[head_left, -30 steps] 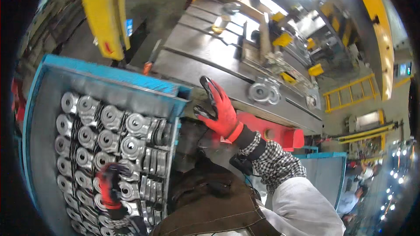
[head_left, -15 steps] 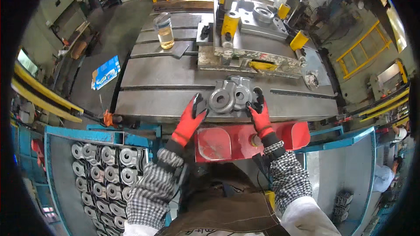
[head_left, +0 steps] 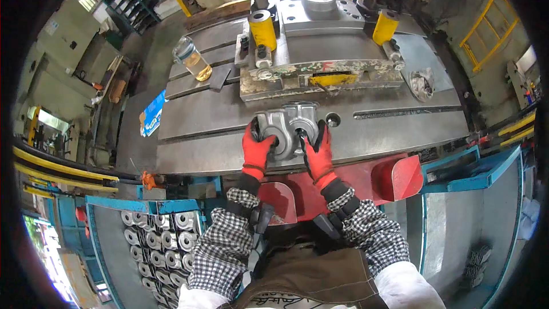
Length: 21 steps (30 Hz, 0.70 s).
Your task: Transfer metal parts from an industrial press machine area and stack them into storage bins.
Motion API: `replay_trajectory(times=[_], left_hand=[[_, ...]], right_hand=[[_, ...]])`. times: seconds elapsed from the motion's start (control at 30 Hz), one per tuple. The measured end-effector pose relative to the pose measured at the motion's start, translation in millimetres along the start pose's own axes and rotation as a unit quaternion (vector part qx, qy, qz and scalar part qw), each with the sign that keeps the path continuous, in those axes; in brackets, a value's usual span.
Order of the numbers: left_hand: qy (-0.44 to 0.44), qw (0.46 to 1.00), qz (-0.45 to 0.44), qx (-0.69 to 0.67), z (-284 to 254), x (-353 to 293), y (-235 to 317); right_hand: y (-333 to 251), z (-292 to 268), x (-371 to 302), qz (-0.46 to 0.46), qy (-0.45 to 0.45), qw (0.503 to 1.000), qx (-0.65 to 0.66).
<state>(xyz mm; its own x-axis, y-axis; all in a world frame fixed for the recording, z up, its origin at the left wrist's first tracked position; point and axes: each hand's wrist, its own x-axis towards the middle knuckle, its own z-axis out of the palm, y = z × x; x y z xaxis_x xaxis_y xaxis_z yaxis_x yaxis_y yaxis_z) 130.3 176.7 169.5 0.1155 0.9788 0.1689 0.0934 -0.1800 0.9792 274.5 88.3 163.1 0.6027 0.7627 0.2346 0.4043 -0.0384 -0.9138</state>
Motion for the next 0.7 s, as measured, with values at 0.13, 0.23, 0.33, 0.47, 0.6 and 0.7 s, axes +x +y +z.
replay_trajectory(times=[0.13,0.23,0.33,0.47,0.6,0.7], left_hand=[[-0.052,0.997,-0.053,-0.022,16.8,11.3,23.9],[-0.067,0.968,0.038,0.241,34.2,6.9,21.0],[-0.223,0.961,-0.035,0.162,26.9,18.5,29.0],[-0.289,0.905,0.133,0.281,17.1,46.9,63.4],[-0.486,0.755,0.243,0.366,41.5,83.6,91.6],[-0.522,0.721,0.224,0.397,53.5,98.0,96.7]], right_hand=[[1.7,-0.6,-0.3,-0.004,0.01,0.999,0.048],[-19.5,2.2,-7.6,-0.022,0.011,0.998,0.055],[-23.2,0.9,-6.3,-0.009,0.019,0.999,0.046],[-25.2,-4.9,-6.5,0.015,0.049,0.998,0.034],[-22.0,-1.9,-8.6,0.036,0.029,0.998,0.034],[-26.2,-0.5,-8.0,0.039,0.022,0.999,0.031]])
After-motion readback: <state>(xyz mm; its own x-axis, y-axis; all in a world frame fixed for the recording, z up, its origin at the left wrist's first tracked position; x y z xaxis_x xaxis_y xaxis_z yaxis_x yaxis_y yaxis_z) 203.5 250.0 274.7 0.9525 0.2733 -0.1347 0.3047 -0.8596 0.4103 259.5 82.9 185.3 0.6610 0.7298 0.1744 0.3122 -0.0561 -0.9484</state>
